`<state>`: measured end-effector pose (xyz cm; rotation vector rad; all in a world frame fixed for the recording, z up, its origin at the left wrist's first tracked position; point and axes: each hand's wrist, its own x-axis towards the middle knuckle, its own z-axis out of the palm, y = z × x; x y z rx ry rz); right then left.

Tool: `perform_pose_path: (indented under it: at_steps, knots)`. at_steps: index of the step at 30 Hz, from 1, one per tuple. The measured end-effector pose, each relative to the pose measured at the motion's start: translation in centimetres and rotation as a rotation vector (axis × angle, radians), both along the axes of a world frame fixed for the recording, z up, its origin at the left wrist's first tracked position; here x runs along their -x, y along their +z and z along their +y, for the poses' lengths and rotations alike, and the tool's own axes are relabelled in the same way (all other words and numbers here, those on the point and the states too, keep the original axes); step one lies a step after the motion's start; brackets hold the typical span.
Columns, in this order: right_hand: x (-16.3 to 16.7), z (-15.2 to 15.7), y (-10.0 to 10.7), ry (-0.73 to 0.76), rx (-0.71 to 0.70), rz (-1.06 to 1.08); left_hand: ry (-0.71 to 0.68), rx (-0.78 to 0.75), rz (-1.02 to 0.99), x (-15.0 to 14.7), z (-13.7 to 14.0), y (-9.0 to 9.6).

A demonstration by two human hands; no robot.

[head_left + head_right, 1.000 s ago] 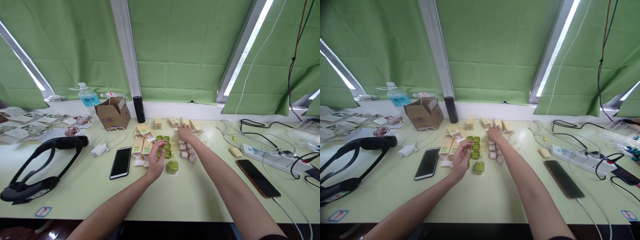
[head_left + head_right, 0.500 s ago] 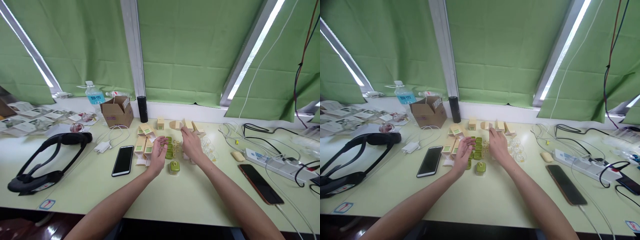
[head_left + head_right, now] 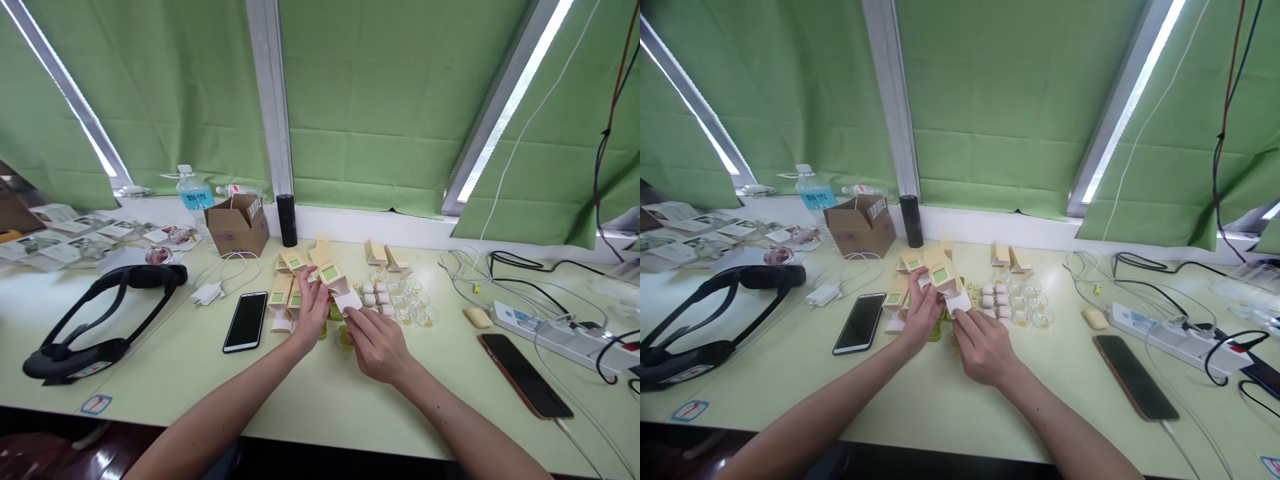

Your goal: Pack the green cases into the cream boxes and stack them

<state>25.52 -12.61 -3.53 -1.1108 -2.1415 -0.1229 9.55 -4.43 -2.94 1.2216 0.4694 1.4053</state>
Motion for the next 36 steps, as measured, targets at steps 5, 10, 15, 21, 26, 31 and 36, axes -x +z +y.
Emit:
perform_pose_path:
  at_steps: [5, 10, 15, 21, 26, 31, 36]
  knots:
    - [-0.9, 0.1, -0.5, -0.043, -0.114, 0.102, 0.014, -0.007, 0.032, 0.3, 0.0, -0.4]
    - [-1.7, 0.7, 0.6, -0.113, -0.249, 0.364, -0.007, -0.088, 0.119, 0.5, -1.0, 0.2]
    - [-1.6, 1.0, 1.6, 0.048, -0.021, 0.504, -0.108, -0.167, 0.157, 0.2, -1.8, 0.4]
    - [-1.6, 1.2, 1.0, 0.066, 0.083, 0.569, -0.257, -0.156, 0.138, 0.3, -2.0, 0.0]
    - [-1.6, 1.3, 0.7, 0.079, 0.081, 0.636, -0.351, -0.151, 0.095, 0.4, -2.2, 0.0]
    - [-1.5, 1.4, 0.6, 0.093, 0.082, 0.656, -0.328, -0.142, 0.096, 0.1, -2.0, -0.3]
    - [-1.2, 1.3, 0.5, 0.097, 0.112, 0.709, -0.28, -0.149, 0.096, -0.1, -1.9, -0.4]
